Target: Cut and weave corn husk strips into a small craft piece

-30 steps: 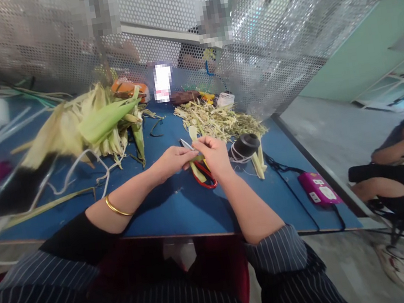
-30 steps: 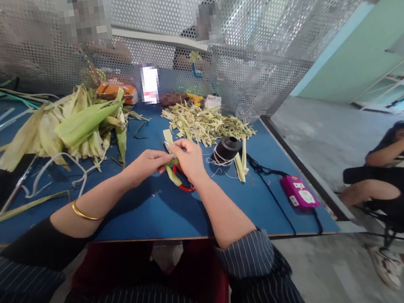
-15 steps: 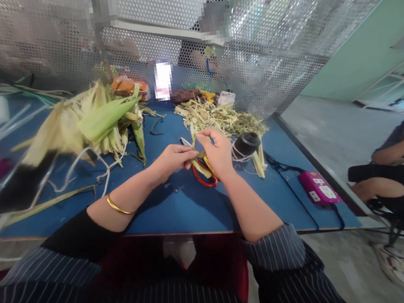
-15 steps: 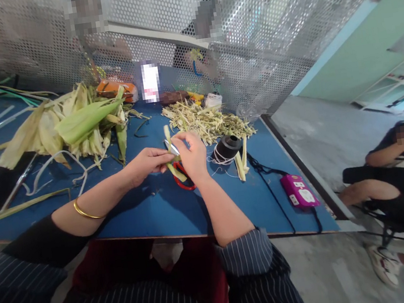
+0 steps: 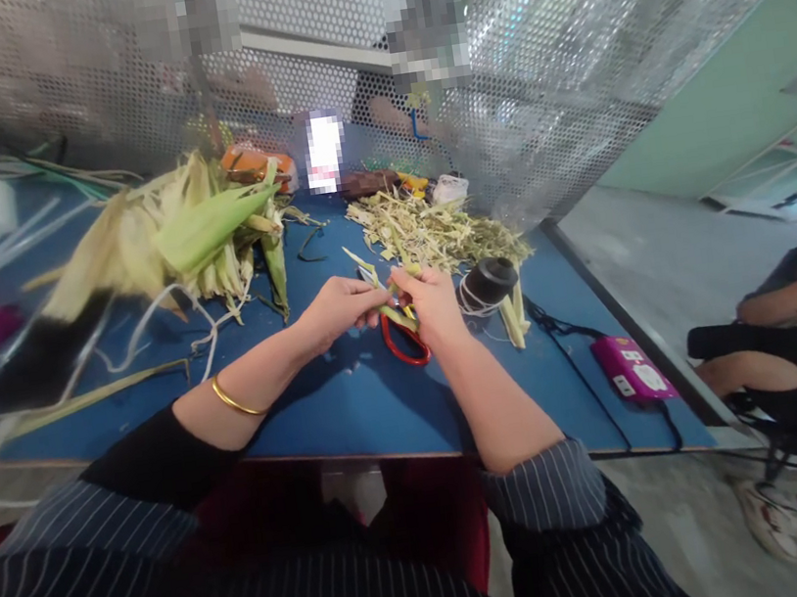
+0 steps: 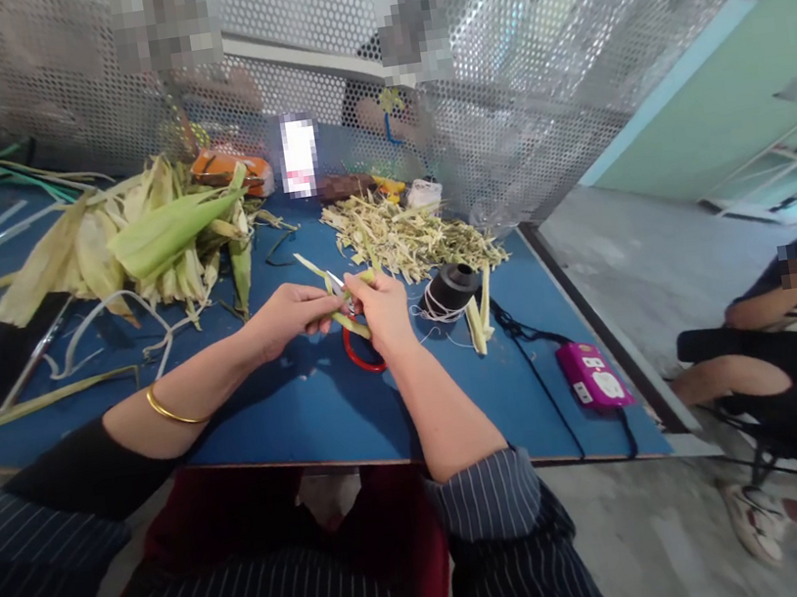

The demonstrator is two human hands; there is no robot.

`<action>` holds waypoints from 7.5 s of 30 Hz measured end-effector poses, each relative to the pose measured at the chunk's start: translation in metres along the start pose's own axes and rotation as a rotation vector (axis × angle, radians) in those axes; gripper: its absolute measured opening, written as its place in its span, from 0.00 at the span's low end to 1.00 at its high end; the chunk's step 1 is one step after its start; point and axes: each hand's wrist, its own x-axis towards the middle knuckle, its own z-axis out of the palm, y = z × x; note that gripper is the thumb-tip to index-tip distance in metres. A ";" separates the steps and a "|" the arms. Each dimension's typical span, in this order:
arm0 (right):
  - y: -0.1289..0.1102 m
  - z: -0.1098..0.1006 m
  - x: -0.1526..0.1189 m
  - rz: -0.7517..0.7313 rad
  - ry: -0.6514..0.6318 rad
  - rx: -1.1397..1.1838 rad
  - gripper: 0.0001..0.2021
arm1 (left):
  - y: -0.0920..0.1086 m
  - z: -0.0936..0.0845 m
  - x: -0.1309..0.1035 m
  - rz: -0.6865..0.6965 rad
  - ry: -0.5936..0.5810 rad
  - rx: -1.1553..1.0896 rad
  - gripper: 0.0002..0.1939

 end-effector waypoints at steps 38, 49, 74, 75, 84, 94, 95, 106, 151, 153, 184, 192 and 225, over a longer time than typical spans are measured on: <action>-0.035 -0.015 -0.014 -0.198 -0.370 -0.691 0.16 | -0.001 -0.022 0.011 -0.172 0.051 -0.354 0.12; -0.027 -0.002 -0.023 -0.737 0.131 -0.932 0.15 | 0.004 -0.027 0.012 0.009 0.088 -0.635 0.07; -0.002 0.012 -0.020 -0.379 -0.364 -0.580 0.10 | -0.004 -0.007 0.010 0.051 0.195 -0.533 0.05; -0.002 0.012 -0.021 -0.370 -0.366 -0.581 0.10 | -0.003 -0.007 0.010 0.054 0.202 -0.542 0.05; 0.002 0.015 -0.023 -0.336 -0.347 -0.675 0.12 | -0.002 -0.007 0.010 0.014 0.238 -0.578 0.08; -0.027 -0.005 -0.019 -0.713 0.255 -0.939 0.14 | 0.001 -0.017 0.010 -0.050 0.034 -0.449 0.10; -0.028 -0.008 -0.015 -0.670 0.264 -0.922 0.15 | 0.001 -0.016 0.010 -0.064 -0.009 -0.429 0.09; -0.013 0.001 -0.008 -0.010 -0.011 -0.049 0.11 | -0.010 -0.004 0.008 0.015 -0.047 -0.202 0.12; -0.012 -0.006 -0.002 -0.057 -0.131 -0.192 0.07 | -0.004 0.000 -0.001 0.093 -0.150 0.176 0.20; -0.007 -0.004 -0.003 -0.050 -0.105 -0.215 0.07 | -0.003 -0.002 -0.001 0.072 -0.180 0.177 0.21; -0.010 -0.007 0.001 0.266 -0.171 0.246 0.11 | -0.006 -0.001 0.005 -0.046 0.112 -0.132 0.13; -0.003 0.001 -0.001 0.029 0.004 -0.012 0.19 | 0.001 0.004 0.001 -0.031 0.055 -0.118 0.14; -0.005 0.011 -0.022 -0.316 -0.271 -0.789 0.19 | -0.001 0.001 0.008 0.034 0.306 -0.707 0.11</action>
